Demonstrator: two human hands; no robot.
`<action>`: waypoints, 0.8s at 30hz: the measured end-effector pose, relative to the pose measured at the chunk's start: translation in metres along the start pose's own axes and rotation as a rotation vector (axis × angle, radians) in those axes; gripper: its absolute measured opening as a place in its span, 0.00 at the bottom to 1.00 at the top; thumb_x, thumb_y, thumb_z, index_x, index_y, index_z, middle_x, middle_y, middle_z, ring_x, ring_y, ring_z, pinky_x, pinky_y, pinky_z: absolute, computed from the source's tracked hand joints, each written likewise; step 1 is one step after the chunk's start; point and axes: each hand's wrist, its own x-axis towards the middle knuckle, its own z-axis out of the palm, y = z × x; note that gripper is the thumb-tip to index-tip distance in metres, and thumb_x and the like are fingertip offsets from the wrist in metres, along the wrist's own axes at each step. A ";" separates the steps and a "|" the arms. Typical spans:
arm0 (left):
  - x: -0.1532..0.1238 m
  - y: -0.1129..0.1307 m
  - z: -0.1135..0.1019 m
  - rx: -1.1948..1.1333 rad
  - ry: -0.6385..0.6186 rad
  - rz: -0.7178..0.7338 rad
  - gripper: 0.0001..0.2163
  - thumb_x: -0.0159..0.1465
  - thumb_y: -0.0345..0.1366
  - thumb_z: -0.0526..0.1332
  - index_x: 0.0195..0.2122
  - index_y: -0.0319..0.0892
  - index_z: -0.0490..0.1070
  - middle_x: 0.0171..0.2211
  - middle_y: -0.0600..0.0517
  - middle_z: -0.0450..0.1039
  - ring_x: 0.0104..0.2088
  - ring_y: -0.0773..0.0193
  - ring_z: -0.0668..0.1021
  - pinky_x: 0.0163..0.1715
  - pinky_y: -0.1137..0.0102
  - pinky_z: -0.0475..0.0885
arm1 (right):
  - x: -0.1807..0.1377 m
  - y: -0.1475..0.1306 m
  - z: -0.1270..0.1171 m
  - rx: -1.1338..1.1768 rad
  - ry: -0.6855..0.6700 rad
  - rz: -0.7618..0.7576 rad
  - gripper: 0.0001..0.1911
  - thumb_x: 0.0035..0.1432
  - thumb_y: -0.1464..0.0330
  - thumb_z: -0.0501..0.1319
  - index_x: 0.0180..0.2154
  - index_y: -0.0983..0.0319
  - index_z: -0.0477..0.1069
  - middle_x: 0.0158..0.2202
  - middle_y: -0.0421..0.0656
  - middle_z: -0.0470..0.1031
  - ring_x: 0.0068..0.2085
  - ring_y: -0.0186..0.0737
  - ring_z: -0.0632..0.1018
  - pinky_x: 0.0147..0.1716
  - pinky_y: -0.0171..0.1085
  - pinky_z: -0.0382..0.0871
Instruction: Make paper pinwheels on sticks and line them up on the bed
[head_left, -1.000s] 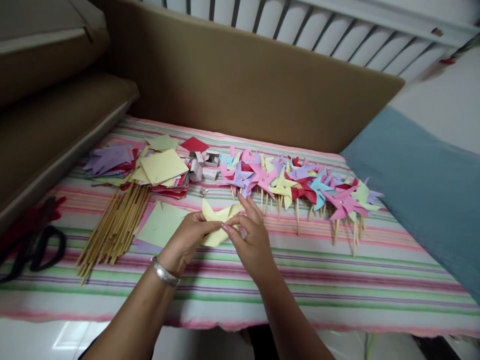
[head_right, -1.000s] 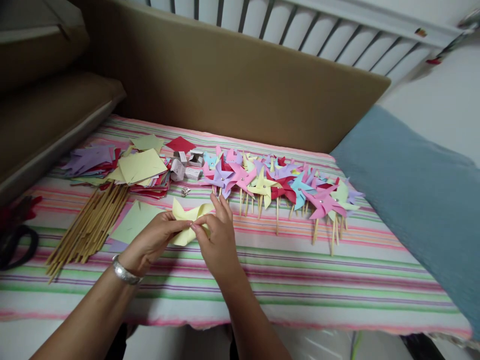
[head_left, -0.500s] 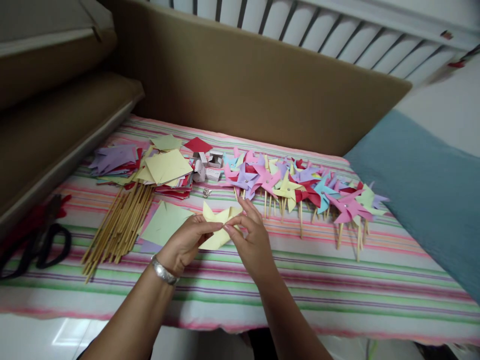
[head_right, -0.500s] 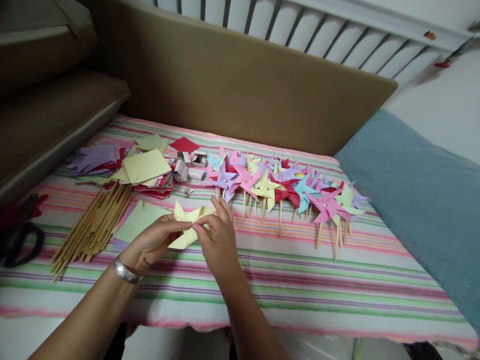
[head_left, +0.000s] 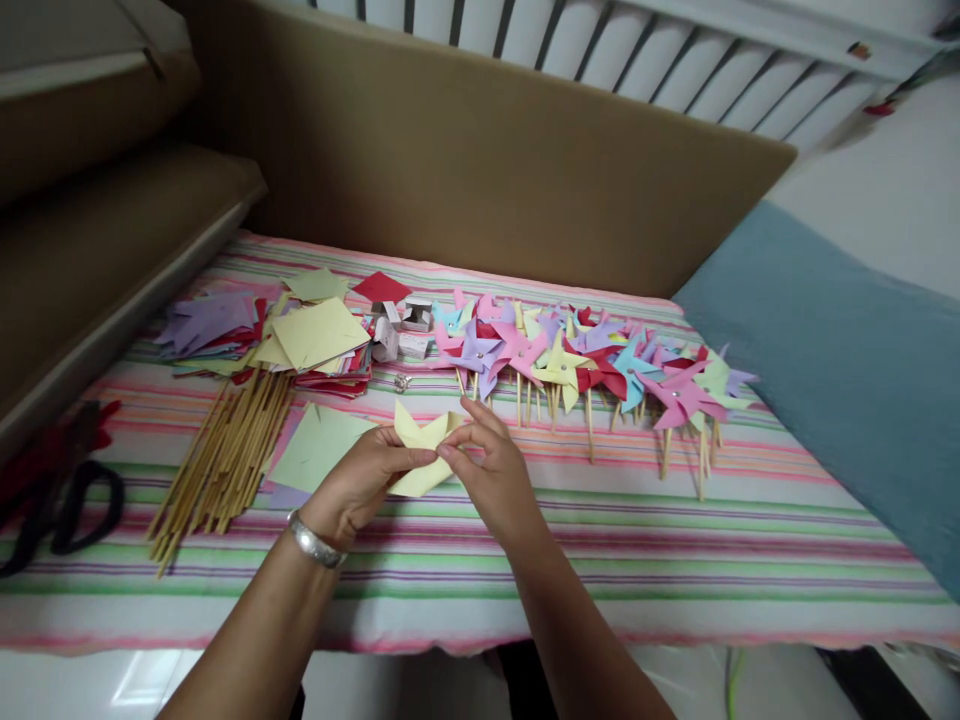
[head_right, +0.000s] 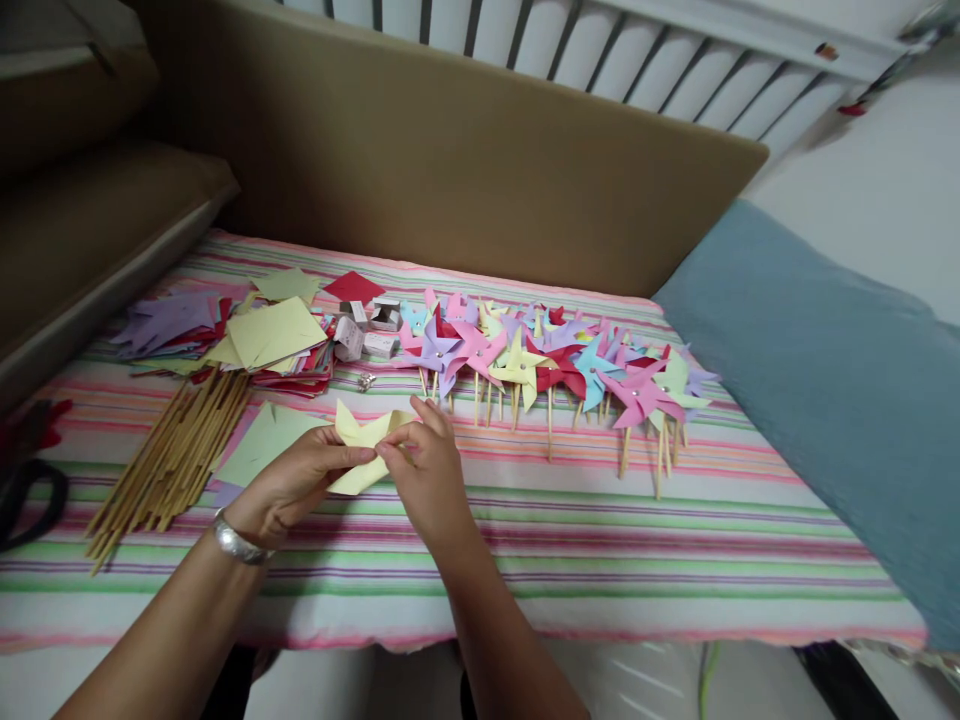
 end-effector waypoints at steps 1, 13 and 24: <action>0.000 0.000 0.000 0.002 0.013 0.004 0.12 0.45 0.32 0.69 0.32 0.36 0.77 0.29 0.47 0.78 0.28 0.65 0.76 0.31 0.73 0.66 | 0.000 -0.001 -0.002 0.013 -0.004 0.003 0.04 0.50 0.67 0.61 0.27 0.58 0.73 0.58 0.45 0.63 0.61 0.48 0.60 0.58 0.52 0.51; 0.007 -0.002 0.005 -0.025 0.168 0.106 0.10 0.44 0.30 0.67 0.30 0.37 0.77 0.27 0.49 0.78 0.26 0.65 0.76 0.29 0.72 0.67 | 0.000 0.007 0.000 0.616 0.058 0.334 0.23 0.42 0.63 0.67 0.42 0.60 0.68 0.42 0.47 0.76 0.44 0.46 0.76 0.43 0.43 0.68; 0.007 -0.011 0.015 0.041 0.175 0.103 0.12 0.45 0.33 0.68 0.32 0.36 0.76 0.28 0.49 0.78 0.25 0.66 0.75 0.27 0.73 0.66 | 0.001 0.012 0.004 0.573 -0.072 0.283 0.07 0.45 0.68 0.62 0.29 0.63 0.73 0.26 0.40 0.75 0.31 0.40 0.73 0.32 0.37 0.66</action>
